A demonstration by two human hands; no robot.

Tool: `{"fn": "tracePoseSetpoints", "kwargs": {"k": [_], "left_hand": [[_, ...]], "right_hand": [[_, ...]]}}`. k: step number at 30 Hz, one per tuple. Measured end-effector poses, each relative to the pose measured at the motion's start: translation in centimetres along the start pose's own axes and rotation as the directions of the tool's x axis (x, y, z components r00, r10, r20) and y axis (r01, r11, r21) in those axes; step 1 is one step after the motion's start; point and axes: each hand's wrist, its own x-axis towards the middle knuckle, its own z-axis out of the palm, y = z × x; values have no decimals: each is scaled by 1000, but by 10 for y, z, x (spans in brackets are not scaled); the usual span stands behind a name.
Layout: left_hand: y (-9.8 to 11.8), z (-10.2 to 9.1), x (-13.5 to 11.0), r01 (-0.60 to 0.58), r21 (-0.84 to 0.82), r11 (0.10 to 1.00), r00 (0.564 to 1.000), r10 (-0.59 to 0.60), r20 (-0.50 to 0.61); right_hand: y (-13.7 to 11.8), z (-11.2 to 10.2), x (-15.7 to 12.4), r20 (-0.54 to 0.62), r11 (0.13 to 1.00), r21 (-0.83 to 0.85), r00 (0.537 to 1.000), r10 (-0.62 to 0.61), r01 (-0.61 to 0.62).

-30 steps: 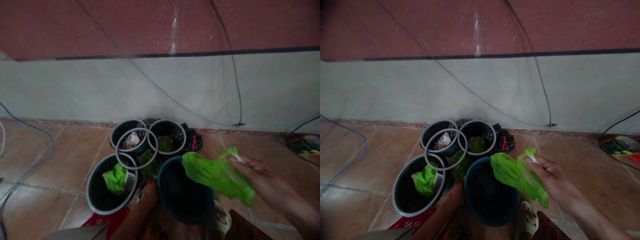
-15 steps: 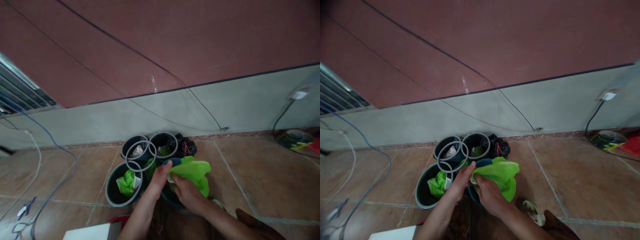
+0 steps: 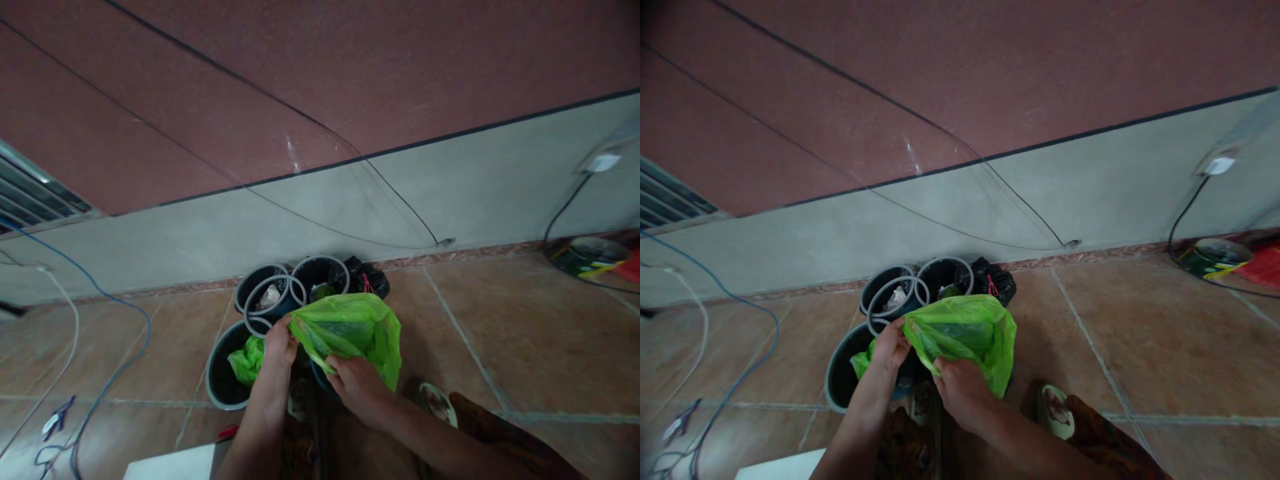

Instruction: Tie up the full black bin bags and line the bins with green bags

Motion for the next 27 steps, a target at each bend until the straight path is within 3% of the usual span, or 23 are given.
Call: {"fn": "tracePoseSetpoints", "kwargs": {"k": [4, 7, 12, 14, 18, 21, 23, 25, 27], "left_hand": [[16, -9, 14, -26, -53, 998, 999, 24, -41], [21, -17, 18, -91, 10, 996, 992, 91, -89], [24, -26, 13, -136, 103, 985, 990, 137, -12], [27, -28, 8, -137, 102, 985, 990, 133, 42], [30, -25, -8, -175, 161, 971, 969, 141, 201], [26, -17, -23, -192, 238, 952, 920, 90, 381], [21, -11, -29, -189, 288, 939, 866, 21, 499], [14, -6, -30, -188, 336, 923, 810, -48, 585], [9, -5, -23, -217, 379, 900, 807, -53, 588]], "right_hand": [[3, -8, 2, 89, 997, 41, 995, 54, -58], [9, -8, -3, 161, 998, -1, 984, 69, -70], [26, 0, -14, 312, 998, -69, 950, 25, -4], [34, -6, -11, 272, 999, -47, 962, 29, -17], [49, -31, 9, -32, 986, -56, 987, 157, -159], [54, -43, 25, -169, 994, -16, 980, 103, -107], [54, -45, 32, -147, 999, 36, 989, 30, -25], [52, -44, 35, -51, 998, 66, 999, -4, 7], [51, -41, 36, 43, 999, 44, 999, 11, -13]]}}
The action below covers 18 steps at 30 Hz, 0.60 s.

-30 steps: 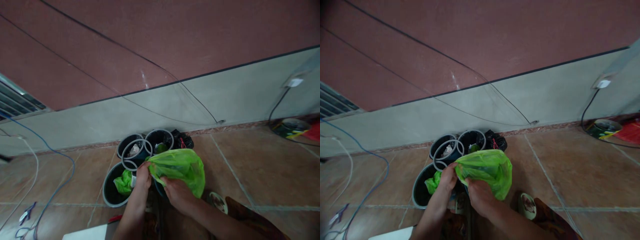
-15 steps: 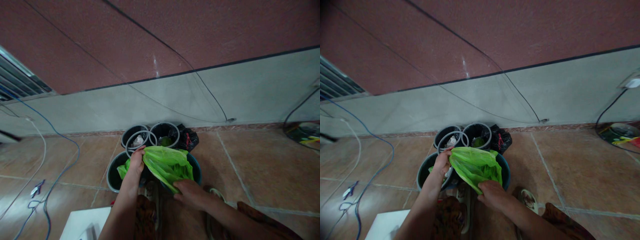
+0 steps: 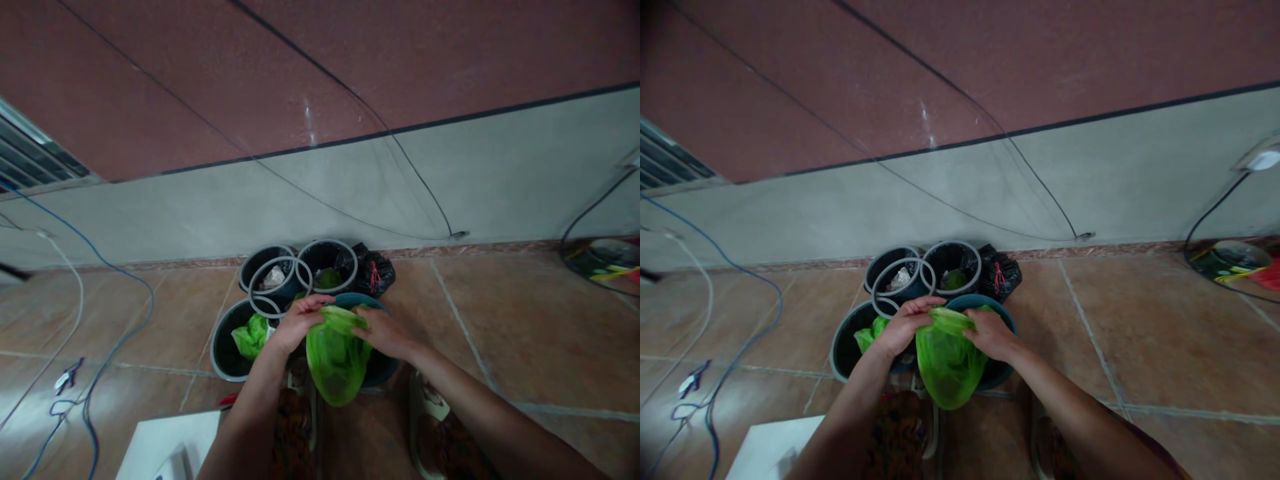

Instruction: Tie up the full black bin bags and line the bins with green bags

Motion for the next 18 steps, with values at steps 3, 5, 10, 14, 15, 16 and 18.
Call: {"fn": "tracePoseSetpoints", "kwargs": {"k": [3, 5, 10, 14, 15, 16, 18], "left_hand": [[-9, -12, 11, -23, 184, 983, 962, 71, -262], [-14, -23, 16, -4, 364, 931, 881, 176, -440], [-15, -43, 10, 238, 617, 750, 730, 281, -623], [-19, -54, 6, 360, 586, 726, 687, 219, -693], [-22, -57, 7, 361, 591, 722, 701, 209, -682], [-27, -60, 8, 355, 602, 715, 725, 197, -660], [-37, -63, 13, 339, 625, 703, 779, 162, -605]], "right_hand": [[3, 2, -1, 19, 995, -78, 998, 67, -65], [9, 2, -3, 3, 983, -141, 993, 120, -119], [30, 3, -6, -20, 921, -292, 965, 263, -257], [54, -3, -4, -56, 866, -323, 922, 384, -381], [60, -6, -3, -77, 852, -316, 906, 415, -417], [65, -8, -2, -102, 837, -304, 889, 446, -455], [74, -13, 0, -138, 811, -277, 857, 497, -515]]}}
